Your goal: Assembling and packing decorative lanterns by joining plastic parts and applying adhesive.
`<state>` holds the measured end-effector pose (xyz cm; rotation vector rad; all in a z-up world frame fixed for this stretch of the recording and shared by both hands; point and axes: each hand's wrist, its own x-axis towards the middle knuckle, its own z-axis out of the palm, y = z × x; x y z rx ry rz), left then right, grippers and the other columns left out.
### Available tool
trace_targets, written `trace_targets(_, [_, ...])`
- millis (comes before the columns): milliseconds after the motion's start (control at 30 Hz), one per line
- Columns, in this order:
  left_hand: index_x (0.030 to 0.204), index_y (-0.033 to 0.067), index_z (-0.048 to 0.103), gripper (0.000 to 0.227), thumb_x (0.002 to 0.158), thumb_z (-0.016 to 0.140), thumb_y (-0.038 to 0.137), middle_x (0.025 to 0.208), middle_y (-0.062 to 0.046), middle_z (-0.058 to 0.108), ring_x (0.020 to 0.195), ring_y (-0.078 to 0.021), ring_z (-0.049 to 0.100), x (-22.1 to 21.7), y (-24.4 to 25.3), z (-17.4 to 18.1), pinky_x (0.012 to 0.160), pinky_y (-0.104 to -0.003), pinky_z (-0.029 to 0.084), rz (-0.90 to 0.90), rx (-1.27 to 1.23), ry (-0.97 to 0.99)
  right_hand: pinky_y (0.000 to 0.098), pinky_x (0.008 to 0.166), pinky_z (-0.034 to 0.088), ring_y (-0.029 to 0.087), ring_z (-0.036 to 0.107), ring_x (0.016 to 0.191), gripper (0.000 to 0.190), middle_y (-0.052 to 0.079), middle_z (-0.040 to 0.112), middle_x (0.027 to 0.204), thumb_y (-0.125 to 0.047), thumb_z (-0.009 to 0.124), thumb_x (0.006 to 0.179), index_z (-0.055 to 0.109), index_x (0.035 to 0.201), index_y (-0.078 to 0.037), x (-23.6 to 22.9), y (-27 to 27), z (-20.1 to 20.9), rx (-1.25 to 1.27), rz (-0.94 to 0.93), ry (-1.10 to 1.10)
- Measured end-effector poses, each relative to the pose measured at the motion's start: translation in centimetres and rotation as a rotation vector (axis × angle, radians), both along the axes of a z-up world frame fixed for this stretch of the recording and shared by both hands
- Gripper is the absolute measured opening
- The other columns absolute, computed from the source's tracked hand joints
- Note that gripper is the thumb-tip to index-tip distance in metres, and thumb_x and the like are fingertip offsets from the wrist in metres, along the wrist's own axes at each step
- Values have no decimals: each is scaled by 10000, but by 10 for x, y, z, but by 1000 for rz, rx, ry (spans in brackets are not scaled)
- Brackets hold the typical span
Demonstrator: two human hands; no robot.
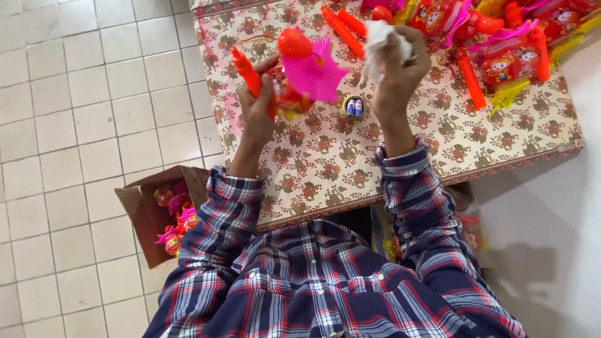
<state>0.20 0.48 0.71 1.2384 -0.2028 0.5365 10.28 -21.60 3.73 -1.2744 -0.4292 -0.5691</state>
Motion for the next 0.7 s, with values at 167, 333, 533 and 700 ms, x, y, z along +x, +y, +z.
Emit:
trace_targets(167, [1296,39,634,462,1097,479,426,1018,-77,514,963,-226,464,-5,0,5,1036,-483,459,109,182,28,268,616,553,173,628,775,257,95,665,962,-311,703,1033,683,1087,-61,-23,8,16,-272,216,-56])
trace_targets(333, [1237,15,642,454,1066,531,420,1200,-160,691,1119,-297,688,-7,0,9,972,-411,575,103,69,34,284,648,534,184,638,830,236,129,682,1049,-152,758,989,683,1179,-34,-32,10,26,-419,444,-32])
trace_targets(533, [1239,3,642,466,1063,540,422,1141,-153,696,1005,-250,700,-5,7,1,903,-366,590,39,57,62,257,637,504,126,568,758,227,49,633,885,-257,747,982,626,968,-67,-27,0,31,-505,476,79])
trace_targets(700, [1210,37,667,433,1043,578,426,1204,-150,692,1171,-292,657,-4,12,-3,1071,-484,517,49,151,30,221,528,494,135,592,669,172,79,644,861,-131,777,1020,638,1014,-32,-20,-11,30,-451,205,12])
